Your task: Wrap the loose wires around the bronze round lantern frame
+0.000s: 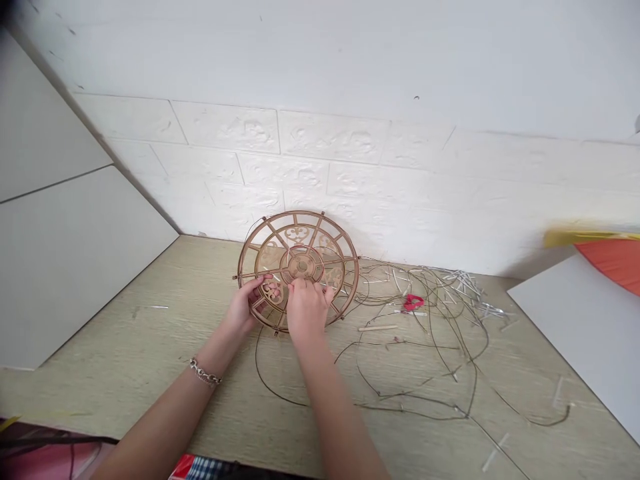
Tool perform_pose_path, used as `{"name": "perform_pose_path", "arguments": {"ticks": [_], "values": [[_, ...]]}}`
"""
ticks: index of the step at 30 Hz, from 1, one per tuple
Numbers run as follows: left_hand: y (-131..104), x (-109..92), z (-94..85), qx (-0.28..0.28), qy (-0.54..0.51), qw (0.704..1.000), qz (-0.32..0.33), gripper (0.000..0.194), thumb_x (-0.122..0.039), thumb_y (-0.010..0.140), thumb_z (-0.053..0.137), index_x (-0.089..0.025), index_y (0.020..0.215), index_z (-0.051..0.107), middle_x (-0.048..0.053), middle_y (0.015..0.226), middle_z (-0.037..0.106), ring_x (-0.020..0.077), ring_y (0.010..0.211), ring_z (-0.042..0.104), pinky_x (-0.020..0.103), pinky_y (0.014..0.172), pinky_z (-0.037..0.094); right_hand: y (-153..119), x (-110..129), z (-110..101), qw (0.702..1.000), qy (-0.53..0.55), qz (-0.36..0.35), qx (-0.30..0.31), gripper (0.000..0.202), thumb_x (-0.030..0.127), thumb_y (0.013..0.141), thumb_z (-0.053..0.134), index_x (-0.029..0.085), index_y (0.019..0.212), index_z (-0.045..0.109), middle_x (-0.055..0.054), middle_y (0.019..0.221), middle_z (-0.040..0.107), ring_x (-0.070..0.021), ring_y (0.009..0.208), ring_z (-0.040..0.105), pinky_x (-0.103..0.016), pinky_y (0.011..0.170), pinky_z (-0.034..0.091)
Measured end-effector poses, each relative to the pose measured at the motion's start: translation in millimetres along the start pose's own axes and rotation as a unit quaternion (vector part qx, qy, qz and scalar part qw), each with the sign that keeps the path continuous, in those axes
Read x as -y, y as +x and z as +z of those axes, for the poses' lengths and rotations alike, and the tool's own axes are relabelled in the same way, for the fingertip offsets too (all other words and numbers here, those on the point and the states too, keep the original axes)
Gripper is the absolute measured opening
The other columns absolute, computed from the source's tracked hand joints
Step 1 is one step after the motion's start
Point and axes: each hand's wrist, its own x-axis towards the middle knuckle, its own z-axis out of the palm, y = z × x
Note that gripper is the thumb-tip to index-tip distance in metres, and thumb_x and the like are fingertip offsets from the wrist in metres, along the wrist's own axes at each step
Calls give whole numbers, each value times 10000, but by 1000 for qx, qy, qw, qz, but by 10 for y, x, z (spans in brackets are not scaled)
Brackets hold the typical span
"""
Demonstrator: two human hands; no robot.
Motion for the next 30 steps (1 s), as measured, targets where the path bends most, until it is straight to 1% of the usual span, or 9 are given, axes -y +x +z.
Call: {"name": "perform_pose_path", "arguments": {"ticks": [3,6,11,14,16,18,23,26,30], "values": [[-5,-3,4,8,4,1000,-3,159,-194,706,557,-125,813,652,39,664,672,135,575,628,228,568,489,18,-60,-31,999,-17,-45,9,182,253,879,437,197,796,590,-28,757,643,-173,768,531,-377,854,205],[-10,-7,8,19,4,1000,-1,155,-214,709,557,-124,797,647,40,658,666,143,579,629,241,588,490,96,-173,-117,989,-51,-138,27,187,237,881,434,183,791,589,-31,758,638,-166,766,521,-372,865,207],[-18,-18,9,22,1,1000,-14,168,-237,729,535,-126,780,651,39,638,660,142,578,628,243,585,487,272,-283,-316,920,-135,-362,63,172,99,840,425,159,787,577,-35,736,609,-169,764,497,-377,920,196],[-22,-35,4,23,1,1000,-8,159,-233,727,543,-127,778,649,36,637,659,145,579,630,243,580,488,353,-270,-400,891,-152,-419,84,167,70,819,436,152,793,579,-33,734,606,-172,762,494,-389,955,168],[-21,-49,-6,20,-1,1000,-4,150,-233,720,555,-128,777,646,37,640,661,149,578,633,250,587,493,374,-244,-410,897,-142,-408,90,174,78,825,434,155,784,584,-32,740,612,-169,767,496,-391,956,166],[-13,-60,-20,16,-5,1000,-1,151,-239,715,565,-131,784,645,43,651,668,152,581,636,256,590,497,357,-211,-373,920,-115,-364,82,187,109,843,430,162,765,592,-28,747,621,-161,772,500,-383,943,181],[20,-60,-54,11,-20,1000,16,158,-250,709,577,-141,799,647,37,666,675,146,591,638,245,577,499,170,-76,-137,990,-6,-138,13,218,250,872,447,191,758,623,-22,748,648,-153,762,537,-388,902,201],[35,-47,-66,8,-16,1000,10,165,-248,716,567,-144,811,653,37,665,676,144,589,637,236,554,494,52,28,-7,999,25,-24,-17,250,267,882,418,212,779,640,-32,735,653,-169,740,558,-408,879,215],[42,-39,-71,5,-14,1000,7,171,-254,720,567,-144,815,657,32,659,675,141,574,634,230,537,489,4,102,27,998,58,19,-16,262,277,882,409,239,801,655,-33,757,666,-183,750,570,-408,858,236]]}}
